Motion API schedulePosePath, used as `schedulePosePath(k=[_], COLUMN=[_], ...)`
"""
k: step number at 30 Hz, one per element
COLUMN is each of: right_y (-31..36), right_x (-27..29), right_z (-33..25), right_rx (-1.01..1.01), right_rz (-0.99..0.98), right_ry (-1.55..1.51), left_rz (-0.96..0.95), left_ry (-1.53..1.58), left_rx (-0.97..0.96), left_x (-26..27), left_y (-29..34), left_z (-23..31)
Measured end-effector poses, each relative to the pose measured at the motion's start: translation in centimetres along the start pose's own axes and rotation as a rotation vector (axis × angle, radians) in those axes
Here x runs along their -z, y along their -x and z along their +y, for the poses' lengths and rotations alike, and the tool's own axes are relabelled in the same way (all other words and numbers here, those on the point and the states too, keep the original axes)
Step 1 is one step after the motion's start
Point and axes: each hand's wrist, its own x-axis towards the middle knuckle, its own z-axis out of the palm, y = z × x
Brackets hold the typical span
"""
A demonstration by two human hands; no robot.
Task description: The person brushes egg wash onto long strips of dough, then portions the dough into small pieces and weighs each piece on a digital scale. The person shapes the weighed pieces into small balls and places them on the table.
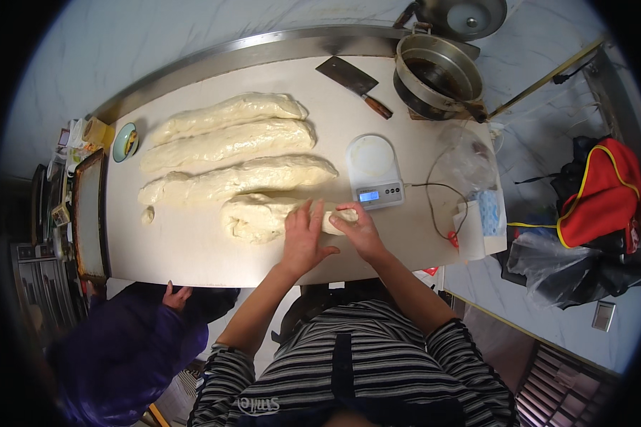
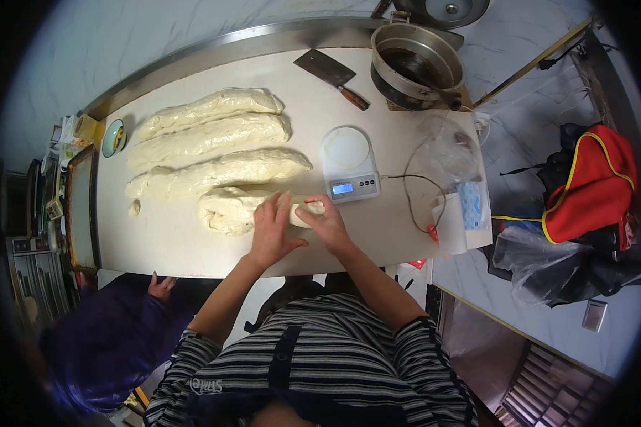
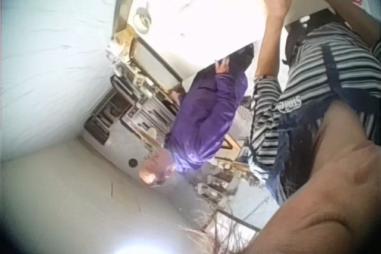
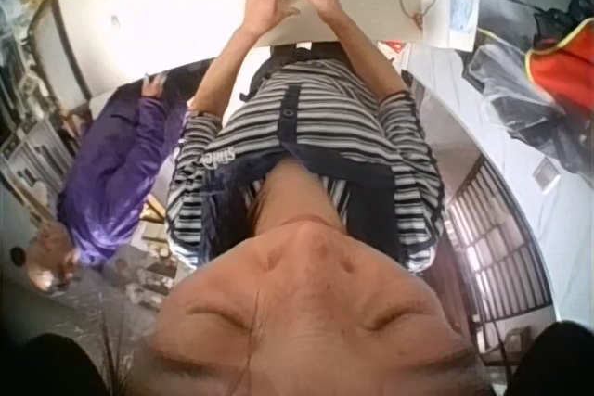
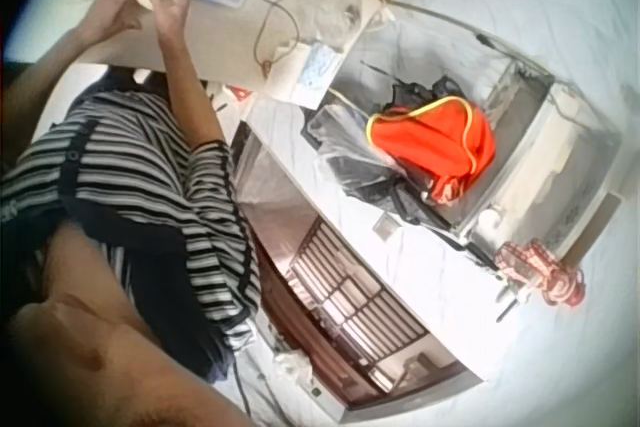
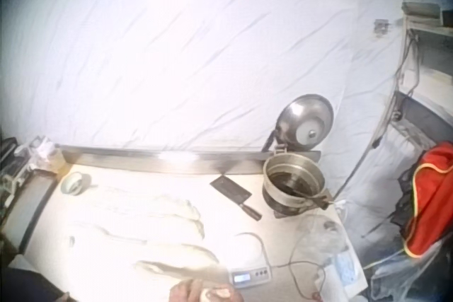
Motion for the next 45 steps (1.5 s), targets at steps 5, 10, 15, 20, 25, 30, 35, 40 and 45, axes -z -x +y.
schedulePosePath(k=[5, 10, 15, 20, 25, 30, 35, 40, 45], right_y=[0.2, 0.7, 1.5, 0.6, -2.1, -3.5, -4.0, -4.3, -4.2], right_x=[0.5, 0.7, 0.8, 0.7, -0.8, -0.2, 1.1, 2.6, 4.8], right_z=[-1.0, -1.1, -0.1, 0.5, 2.2, 2.3, 0.4, -1.7, -4.1], right_rx=[-0.039, 0.225, 0.153, 0.042, 0.075, -0.020, -0.021, -0.144, -0.395], right_rz=[-0.196, -0.067, 0.079, 0.165, 0.372, 0.357, 0.235, 0.087, -0.138], right_ry=[0.011, 0.443, 0.400, 0.203, 0.495, 0.507, 0.465, 0.248, -0.083], left_rz=[-0.155, -0.316, -0.278, -0.332, -0.363, -0.485, -0.545, -0.594, -0.669], left_ry=[0.125, 0.167, 0.056, -0.097, -0.276, -0.260, -0.195, -0.260, -0.309], left_rx=[0.021, 0.109, 0.093, 0.169, 0.175, 0.259, 0.354, 0.322, 0.298], left_x=[-1.6, -3.6, -4.8, -5.4, -6.0, -5.9, -5.0, -3.8, -3.7], left_y=[-2.9, -3.1, -2.8, -3.1, -3.8, -5.0, -7.0, -8.8, -10.2], left_z=[-0.8, -1.2, -1.1, -0.2, 1.3, 1.4, 1.7, 2.2, 1.1])
